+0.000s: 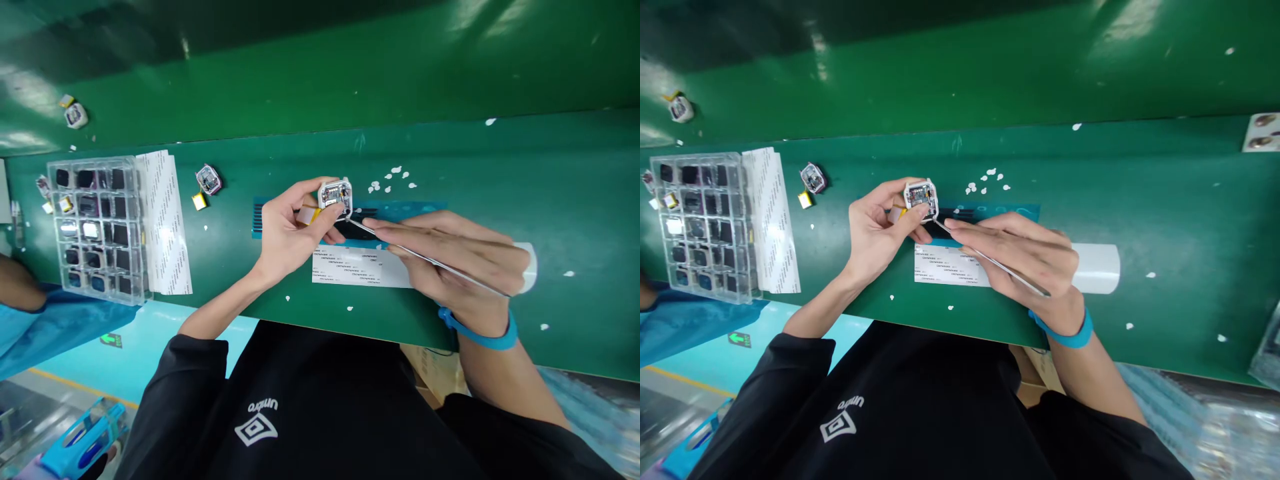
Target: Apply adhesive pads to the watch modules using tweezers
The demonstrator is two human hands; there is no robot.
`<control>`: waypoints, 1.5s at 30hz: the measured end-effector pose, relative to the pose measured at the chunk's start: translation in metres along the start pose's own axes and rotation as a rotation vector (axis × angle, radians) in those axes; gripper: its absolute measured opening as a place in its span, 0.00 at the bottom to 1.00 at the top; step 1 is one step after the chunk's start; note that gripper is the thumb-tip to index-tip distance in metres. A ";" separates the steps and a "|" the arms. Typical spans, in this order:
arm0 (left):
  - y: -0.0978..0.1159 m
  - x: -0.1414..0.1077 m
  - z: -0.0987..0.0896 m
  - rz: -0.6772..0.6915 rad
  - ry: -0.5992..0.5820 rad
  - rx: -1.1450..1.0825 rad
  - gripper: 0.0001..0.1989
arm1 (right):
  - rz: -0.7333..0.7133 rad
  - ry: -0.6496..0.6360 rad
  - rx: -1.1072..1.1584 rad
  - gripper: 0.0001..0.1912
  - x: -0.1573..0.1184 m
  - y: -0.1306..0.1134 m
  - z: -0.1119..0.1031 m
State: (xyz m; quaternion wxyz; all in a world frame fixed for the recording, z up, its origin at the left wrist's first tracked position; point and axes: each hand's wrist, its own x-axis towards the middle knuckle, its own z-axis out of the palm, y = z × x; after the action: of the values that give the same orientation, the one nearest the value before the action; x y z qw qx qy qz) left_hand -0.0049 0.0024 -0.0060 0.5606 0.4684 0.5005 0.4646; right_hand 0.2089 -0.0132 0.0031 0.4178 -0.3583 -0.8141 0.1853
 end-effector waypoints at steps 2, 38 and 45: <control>-0.005 0.001 -0.002 0.023 0.023 0.030 0.13 | -0.007 -0.019 0.024 0.34 0.000 0.000 0.001; 0.012 0.019 -0.077 0.246 0.085 0.646 0.04 | -0.026 0.109 -0.194 0.10 0.001 0.000 0.015; 0.013 0.004 0.000 0.253 -0.281 0.379 0.05 | 0.114 0.070 -0.252 0.14 -0.001 -0.005 0.017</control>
State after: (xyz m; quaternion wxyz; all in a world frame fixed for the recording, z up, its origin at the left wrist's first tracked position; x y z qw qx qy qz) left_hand -0.0057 0.0081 0.0064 0.4644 0.6838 0.4330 0.3595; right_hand 0.1933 -0.0172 -0.0040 0.3863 -0.4597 -0.7942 0.0927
